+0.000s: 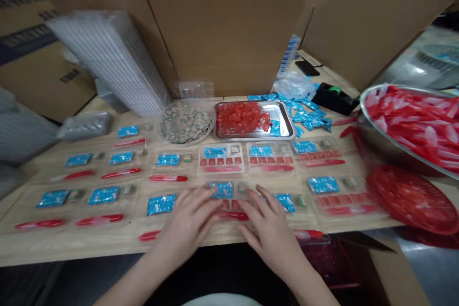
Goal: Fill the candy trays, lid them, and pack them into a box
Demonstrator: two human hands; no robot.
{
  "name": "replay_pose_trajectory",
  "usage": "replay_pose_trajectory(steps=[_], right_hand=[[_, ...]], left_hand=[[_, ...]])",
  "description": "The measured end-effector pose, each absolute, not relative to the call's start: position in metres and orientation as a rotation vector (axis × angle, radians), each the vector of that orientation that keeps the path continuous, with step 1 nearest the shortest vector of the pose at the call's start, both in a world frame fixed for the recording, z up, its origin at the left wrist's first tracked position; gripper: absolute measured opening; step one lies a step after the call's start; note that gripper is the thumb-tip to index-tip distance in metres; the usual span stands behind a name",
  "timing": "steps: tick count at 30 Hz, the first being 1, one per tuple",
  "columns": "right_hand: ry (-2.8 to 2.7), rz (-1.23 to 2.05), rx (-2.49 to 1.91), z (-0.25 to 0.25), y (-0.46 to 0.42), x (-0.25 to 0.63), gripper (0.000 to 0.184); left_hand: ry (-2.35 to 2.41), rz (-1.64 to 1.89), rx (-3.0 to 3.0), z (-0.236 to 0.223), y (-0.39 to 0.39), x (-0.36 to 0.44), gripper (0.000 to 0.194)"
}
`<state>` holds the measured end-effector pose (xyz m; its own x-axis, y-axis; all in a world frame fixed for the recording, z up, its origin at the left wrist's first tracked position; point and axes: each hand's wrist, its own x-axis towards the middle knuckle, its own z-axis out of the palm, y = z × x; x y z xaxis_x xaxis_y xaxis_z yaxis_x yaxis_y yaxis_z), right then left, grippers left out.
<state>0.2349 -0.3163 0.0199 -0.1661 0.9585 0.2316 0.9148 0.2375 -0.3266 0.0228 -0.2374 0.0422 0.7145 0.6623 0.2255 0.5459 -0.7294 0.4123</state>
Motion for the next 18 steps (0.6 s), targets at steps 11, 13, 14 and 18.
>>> replay_pose_trajectory(steps=[11, 13, 14, 18], right_hand=[[-2.156, -0.030, -1.449, 0.025, -0.252, 0.243, 0.023], [-2.196, -0.022, -1.399, 0.025, -0.244, 0.227, 0.023], [-2.211, -0.012, -1.380, 0.025, -0.241, 0.219, 0.023], [-2.206, 0.031, -1.381, 0.023, -0.239, 0.200, 0.023]], left_hand=[[1.581, 0.676, 2.448, 0.044, -0.154, -0.057, 0.033], [1.779, 0.695, 2.478, 0.041, -0.111, -0.081, 0.046], [1.776, 0.672, 2.544, 0.038, -0.093, -0.090, 0.051], [1.449, 0.667, 2.768, 0.027, -0.056, -0.100, 0.042]])
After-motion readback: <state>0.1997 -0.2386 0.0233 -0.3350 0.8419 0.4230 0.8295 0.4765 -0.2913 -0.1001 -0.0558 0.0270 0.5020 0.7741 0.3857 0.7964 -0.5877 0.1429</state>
